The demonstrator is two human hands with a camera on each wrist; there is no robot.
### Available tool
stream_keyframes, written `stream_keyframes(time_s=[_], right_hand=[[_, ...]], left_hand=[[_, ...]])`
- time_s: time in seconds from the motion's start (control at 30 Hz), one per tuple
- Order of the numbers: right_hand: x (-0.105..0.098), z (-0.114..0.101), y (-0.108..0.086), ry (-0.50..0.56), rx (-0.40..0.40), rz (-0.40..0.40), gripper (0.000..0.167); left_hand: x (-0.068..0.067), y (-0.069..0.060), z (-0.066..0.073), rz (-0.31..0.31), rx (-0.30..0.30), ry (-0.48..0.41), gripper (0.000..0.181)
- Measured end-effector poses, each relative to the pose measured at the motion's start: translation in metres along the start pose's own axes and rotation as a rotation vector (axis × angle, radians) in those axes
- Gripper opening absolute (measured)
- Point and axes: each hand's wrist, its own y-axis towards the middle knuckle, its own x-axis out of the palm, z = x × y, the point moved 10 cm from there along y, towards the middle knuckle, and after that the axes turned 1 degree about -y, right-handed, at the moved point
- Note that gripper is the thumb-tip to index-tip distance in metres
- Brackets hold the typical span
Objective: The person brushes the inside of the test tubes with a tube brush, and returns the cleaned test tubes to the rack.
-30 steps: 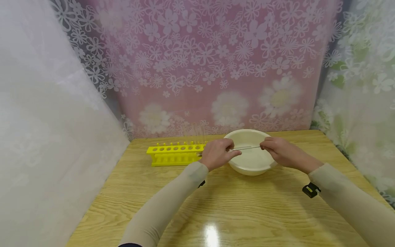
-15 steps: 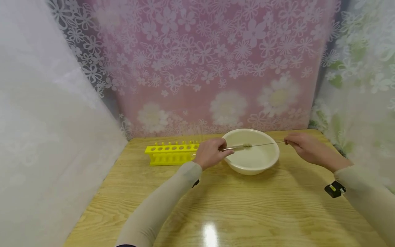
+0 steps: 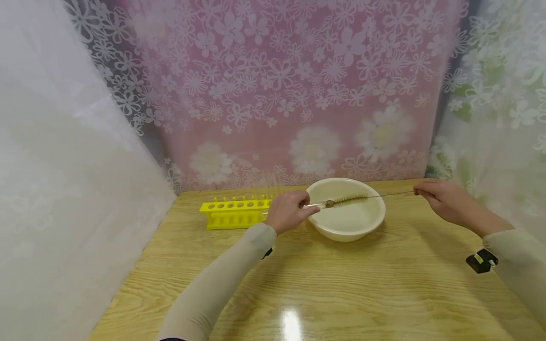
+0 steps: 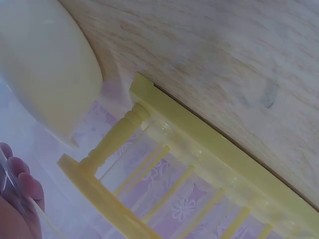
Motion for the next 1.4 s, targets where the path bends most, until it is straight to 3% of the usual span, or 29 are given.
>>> stream_keyframes(time_s=[0.33,0.67,0.9,1.17,1.4], right_hand=[[0.005,-0.012,0.004,0.014,-0.032,0.045,0.017],[0.018,-0.033,0.017,0.053,-0.01,-0.04,0.021],[0.036,-0.05,0.031,0.082,-0.031,-0.065,0.021],[0.055,-0.08,0.047,0.12,-0.095,-0.058,0.019],[0.065,-0.114,0.059,0.1,-0.201,-0.052,0.018]], left_hand=[[-0.001,-0.001,0.007,0.022,0.029,0.033,0.036],[0.004,0.008,0.018,-0.01,0.047,0.037,0.038],[0.006,0.005,0.013,-0.001,0.017,0.03,0.039],[0.007,0.006,0.02,0.013,0.037,0.041,0.038],[0.009,0.009,0.029,0.009,0.063,0.075,0.038]])
